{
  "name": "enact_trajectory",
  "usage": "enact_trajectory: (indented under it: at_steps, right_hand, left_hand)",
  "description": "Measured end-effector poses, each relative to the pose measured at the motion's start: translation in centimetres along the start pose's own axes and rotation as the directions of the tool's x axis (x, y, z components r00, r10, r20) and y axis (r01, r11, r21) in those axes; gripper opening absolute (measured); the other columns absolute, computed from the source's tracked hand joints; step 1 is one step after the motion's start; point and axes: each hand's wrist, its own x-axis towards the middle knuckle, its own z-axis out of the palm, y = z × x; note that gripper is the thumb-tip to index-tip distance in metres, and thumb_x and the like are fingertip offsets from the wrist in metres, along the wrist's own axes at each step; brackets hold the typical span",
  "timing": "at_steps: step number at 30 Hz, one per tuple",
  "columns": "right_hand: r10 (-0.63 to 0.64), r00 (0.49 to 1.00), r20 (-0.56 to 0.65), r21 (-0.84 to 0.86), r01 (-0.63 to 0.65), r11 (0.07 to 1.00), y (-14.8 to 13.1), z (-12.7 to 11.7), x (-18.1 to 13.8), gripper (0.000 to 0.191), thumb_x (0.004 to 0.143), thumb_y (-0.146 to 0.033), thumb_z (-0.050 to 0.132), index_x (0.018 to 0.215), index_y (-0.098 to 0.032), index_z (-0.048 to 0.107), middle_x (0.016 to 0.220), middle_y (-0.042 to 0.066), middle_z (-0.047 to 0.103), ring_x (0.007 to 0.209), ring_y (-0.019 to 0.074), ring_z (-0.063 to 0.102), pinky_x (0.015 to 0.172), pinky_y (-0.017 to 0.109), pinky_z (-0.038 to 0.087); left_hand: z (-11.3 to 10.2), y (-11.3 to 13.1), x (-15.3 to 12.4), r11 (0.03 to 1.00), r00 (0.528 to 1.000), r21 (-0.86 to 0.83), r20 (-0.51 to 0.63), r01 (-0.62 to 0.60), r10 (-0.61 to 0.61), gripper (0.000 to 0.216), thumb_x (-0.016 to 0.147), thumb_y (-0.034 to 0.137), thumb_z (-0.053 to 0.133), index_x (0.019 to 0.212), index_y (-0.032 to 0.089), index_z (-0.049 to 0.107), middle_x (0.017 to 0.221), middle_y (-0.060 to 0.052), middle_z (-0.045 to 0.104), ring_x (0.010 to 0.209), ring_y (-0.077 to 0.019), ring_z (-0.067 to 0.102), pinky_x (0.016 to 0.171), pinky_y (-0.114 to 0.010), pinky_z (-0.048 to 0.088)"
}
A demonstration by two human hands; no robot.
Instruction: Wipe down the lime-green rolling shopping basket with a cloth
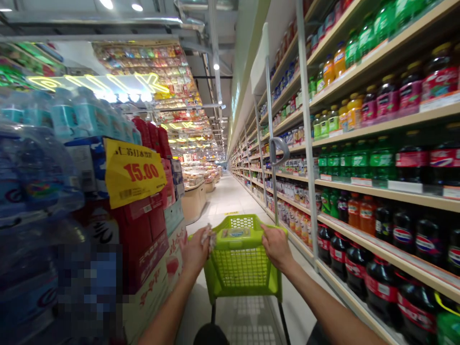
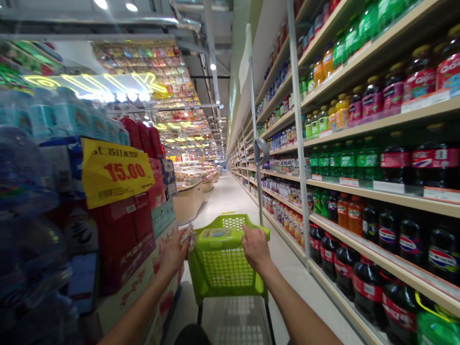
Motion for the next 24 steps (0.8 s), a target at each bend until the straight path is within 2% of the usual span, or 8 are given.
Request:
enact_trajectory:
  at_steps: [2,3,8,10,13,15,21,24]
  right_hand:
    - [0.002,1.000,-0.005,0.024,-0.002,1.000,-0.5,0.0,-0.1,0.035,0.084,-0.019,0.036,0.114,-0.013,0.053,0.086,0.007,0.063,0.084,0.0191,0.053,0.086,0.035,0.031]
    - [0.001,1.000,-0.009,0.032,0.000,1.000,-0.7,0.1,-0.1,0.035,0.084,-0.019,0.036,0.114,-0.012,0.053,0.087,0.007,0.063,0.084,0.0191,0.053,0.086,0.036,0.030]
    - [-0.010,0.999,-0.037,0.024,0.011,1.000,-0.5,0.0,-0.2,0.035,0.083,-0.018,0.037,0.113,-0.012,0.054,0.086,0.007,0.063,0.084,0.0186,0.053,0.086,0.035,0.030]
    - [-0.021,0.999,-0.045,0.013,0.021,1.000,0.0,-0.2,-0.3,0.034,0.083,-0.018,0.036,0.112,-0.013,0.054,0.087,0.006,0.063,0.085,0.0184,0.053,0.086,0.034,0.031]
    - [-0.037,0.997,-0.073,-0.001,0.037,0.999,0.5,-0.2,-0.3,0.034,0.083,-0.017,0.036,0.110,-0.014,0.056,0.085,0.006,0.063,0.084,0.0181,0.053,0.085,0.034,0.031]
    - [-0.029,0.994,-0.102,0.001,0.029,1.000,0.5,-0.2,-0.4,0.033,0.083,-0.017,0.036,0.109,-0.013,0.056,0.083,0.005,0.063,0.083,0.0180,0.053,0.085,0.035,0.031]
    - [-0.017,0.992,-0.122,-0.002,0.017,1.000,0.5,-0.3,-0.6,0.032,0.084,-0.017,0.035,0.109,-0.016,0.056,0.083,0.004,0.063,0.083,0.0178,0.053,0.086,0.036,0.030]
    - [-0.030,0.994,-0.102,0.014,0.031,0.999,1.1,-0.5,-0.7,0.031,0.084,-0.018,0.036,0.109,-0.017,0.055,0.085,0.004,0.064,0.084,0.0178,0.054,0.088,0.036,0.030]
  left_hand:
    - [-0.1,-0.6,0.2,0.995,0.996,0.029,-0.012,0.093,-0.092,0.038,0.085,0.031,0.032,0.118,0.020,0.048,0.114,-0.010,0.060,0.103,-0.0266,0.055,0.102,-0.055,0.014]
    - [0.0,-0.1,0.2,0.996,0.996,0.025,-0.008,0.083,-0.083,0.038,0.085,0.030,0.032,0.118,0.021,0.048,0.113,-0.010,0.061,0.103,-0.0261,0.055,0.102,-0.053,0.015]
    - [1.3,3.6,-0.5,0.972,0.972,-0.058,0.055,-0.227,0.230,0.036,0.082,0.026,0.038,0.117,0.027,0.048,0.120,-0.003,0.057,0.110,-0.0225,0.051,0.108,-0.049,0.004]
    - [1.0,2.5,-0.1,0.974,0.973,-0.052,0.044,-0.222,0.225,0.035,0.083,0.027,0.038,0.115,0.026,0.050,0.119,-0.003,0.058,0.109,-0.0232,0.052,0.107,-0.051,0.004]
    - [0.3,-1.1,0.6,0.999,0.998,-0.021,-0.035,-0.049,0.048,0.033,0.083,0.028,0.037,0.112,0.022,0.053,0.113,-0.008,0.061,0.103,-0.0256,0.056,0.103,-0.055,0.010]
    - [0.4,-2.3,0.8,1.000,0.996,-0.027,-0.084,0.009,-0.012,0.033,0.082,0.028,0.039,0.109,0.019,0.054,0.108,-0.010,0.063,0.098,-0.0262,0.058,0.101,-0.058,0.014]
    - [3.1,1.7,-0.5,0.954,0.960,-0.143,-0.143,-0.262,0.242,0.032,0.079,0.025,0.043,0.108,0.021,0.055,0.109,-0.007,0.064,0.099,-0.0233,0.058,0.103,-0.054,0.014]
    - [2.8,0.4,-0.2,0.963,0.962,-0.111,-0.152,-0.246,0.228,0.031,0.079,0.027,0.045,0.107,0.022,0.056,0.107,-0.007,0.064,0.099,-0.0242,0.058,0.103,-0.054,0.013]
